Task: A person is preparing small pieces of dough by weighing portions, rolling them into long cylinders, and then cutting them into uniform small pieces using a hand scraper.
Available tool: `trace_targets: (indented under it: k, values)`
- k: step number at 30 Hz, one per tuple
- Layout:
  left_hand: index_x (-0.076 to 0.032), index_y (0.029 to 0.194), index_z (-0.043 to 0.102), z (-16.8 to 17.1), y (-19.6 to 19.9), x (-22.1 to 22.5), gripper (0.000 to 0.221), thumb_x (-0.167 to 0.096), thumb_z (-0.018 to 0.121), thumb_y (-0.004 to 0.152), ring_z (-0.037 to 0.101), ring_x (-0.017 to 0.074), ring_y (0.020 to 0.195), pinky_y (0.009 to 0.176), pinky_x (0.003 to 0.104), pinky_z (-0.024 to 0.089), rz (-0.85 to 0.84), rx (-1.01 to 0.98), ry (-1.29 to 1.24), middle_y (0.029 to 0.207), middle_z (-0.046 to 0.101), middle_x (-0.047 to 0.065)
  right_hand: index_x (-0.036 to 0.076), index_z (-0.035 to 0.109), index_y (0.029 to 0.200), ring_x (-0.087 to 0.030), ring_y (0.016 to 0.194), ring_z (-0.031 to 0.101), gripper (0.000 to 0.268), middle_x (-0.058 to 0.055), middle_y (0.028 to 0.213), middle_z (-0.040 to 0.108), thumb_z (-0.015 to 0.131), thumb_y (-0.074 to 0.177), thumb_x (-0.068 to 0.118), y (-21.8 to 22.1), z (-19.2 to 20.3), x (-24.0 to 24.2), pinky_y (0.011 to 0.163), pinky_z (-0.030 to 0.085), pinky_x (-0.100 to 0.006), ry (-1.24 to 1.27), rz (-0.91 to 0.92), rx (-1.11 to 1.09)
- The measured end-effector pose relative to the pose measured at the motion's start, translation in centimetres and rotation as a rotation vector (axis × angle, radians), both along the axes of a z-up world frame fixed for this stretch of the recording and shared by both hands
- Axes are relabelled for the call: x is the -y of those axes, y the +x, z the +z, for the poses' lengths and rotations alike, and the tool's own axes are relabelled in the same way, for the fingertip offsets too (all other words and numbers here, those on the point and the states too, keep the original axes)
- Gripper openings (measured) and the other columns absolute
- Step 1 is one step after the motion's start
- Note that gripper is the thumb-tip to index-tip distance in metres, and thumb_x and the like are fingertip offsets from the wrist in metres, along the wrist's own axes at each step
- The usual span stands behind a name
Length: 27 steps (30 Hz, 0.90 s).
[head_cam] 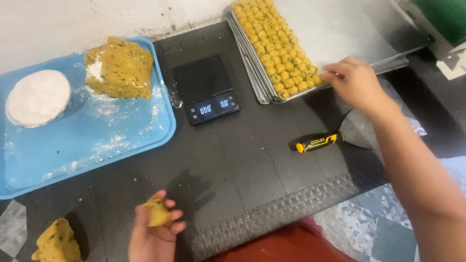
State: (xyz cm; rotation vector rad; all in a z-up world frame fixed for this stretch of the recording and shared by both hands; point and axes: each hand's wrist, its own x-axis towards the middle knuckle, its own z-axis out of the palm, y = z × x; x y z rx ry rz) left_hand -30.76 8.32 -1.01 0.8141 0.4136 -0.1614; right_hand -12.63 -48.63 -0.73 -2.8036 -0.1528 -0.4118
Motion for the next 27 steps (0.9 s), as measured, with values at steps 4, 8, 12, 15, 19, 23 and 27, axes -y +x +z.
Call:
trace_targets:
  k: [4, 8, 12, 15, 19, 23, 27]
  values:
    - [0.010, 0.143, 0.053, 5.0, 1.7, 5.6, 0.061, -0.030, 0.054, 0.097, 0.068, 0.0459, 0.098, 0.090, 0.058, 0.059, 0.032, -0.096, 0.178, 0.113, 0.065, 0.028, 0.004, 0.076, 0.139, -0.042, 0.106, 0.058, 0.030, -0.019, 0.124, 0.068, 0.071, 0.114, 0.021, -5.8, 4.2, -8.9, 0.092, 0.052, -0.052, -0.197, -0.018, 0.323]
    - [-0.004, 0.156, 0.047, 5.9, 1.6, 10.5, 0.054, -0.018, 0.047, 0.103, 0.065, 0.0280, 0.133, 0.117, 0.040, 0.049, -0.240, 0.022, 0.465, 0.143, 0.066, 0.017, 0.012, 0.063, 0.137, -0.021, 0.119, 0.065, 0.045, -0.007, 0.138, 0.062, 0.060, 0.104, 0.042, -13.3, 4.5, -21.7, 0.100, 0.055, -0.038, 0.897, 0.147, -0.147]
    - [-0.013, 0.160, 0.041, 4.4, 1.1, 12.8, 0.056, -0.012, 0.053, 0.105, 0.033, 0.0321, 0.160, 0.127, 0.055, 0.018, -0.661, 0.682, 0.968, 0.170, 0.040, 0.011, 0.008, 0.030, 0.163, -0.034, 0.140, 0.059, 0.094, -0.022, 0.156, 0.054, 0.070, 0.093, 0.056, -16.6, 2.0, -27.2, 0.110, 0.053, -0.046, 1.588, 0.391, -0.573]
    - [-0.031, 0.165, 0.028, 5.7, 1.2, 11.9, 0.066, -0.018, 0.052, 0.105, 0.069, 0.0387, 0.127, 0.099, 0.046, 0.055, -0.873, 0.506, 1.038, 0.155, 0.057, 0.020, 0.007, 0.062, 0.141, -0.032, 0.121, 0.075, 0.044, -0.024, 0.131, 0.076, 0.060, 0.102, 0.027, -16.0, 1.4, -26.3, 0.101, 0.063, -0.042, 1.506, 0.280, -0.589]
    - [-0.037, 0.165, 0.026, 4.8, 2.1, 10.2, 0.073, -0.026, 0.062, 0.102, 0.072, 0.0296, 0.127, 0.108, 0.047, 0.055, -0.895, 0.453, 1.221, 0.146, 0.067, 0.014, -0.002, 0.067, 0.133, -0.028, 0.078, 0.078, 0.039, -0.022, 0.111, 0.078, 0.060, 0.102, 0.020, -17.5, -1.0, -25.2, 0.067, 0.068, -0.037, 1.590, 0.196, -0.704]
    - [-0.017, 0.115, 0.073, 5.2, 6.3, 8.7, 0.025, -0.031, 0.072, 0.095, 0.077, 0.0220, 0.098, 0.088, 0.038, 0.057, -0.689, 0.642, 1.345, 0.111, 0.077, 0.005, -0.003, 0.072, 0.099, -0.018, 0.043, 0.054, 0.033, -0.012, 0.062, 0.062, 0.056, 0.108, 0.024, -18.2, -3.2, -24.3, 0.038, 0.045, -0.030, 1.731, 0.037, -0.710]
    - [-0.002, 0.121, 0.066, 4.4, 15.8, 8.9, 0.027, -0.014, 0.072, 0.098, 0.062, 0.0362, 0.120, 0.103, 0.044, 0.049, -0.361, 1.031, 1.401, 0.125, 0.062, 0.017, -0.004, 0.068, 0.089, -0.021, 0.036, 0.043, 0.044, -0.012, 0.052, 0.052, 0.051, 0.110, 0.031, -17.8, -2.4, -24.7, 0.031, 0.034, -0.033, 1.780, -0.098, -0.595]
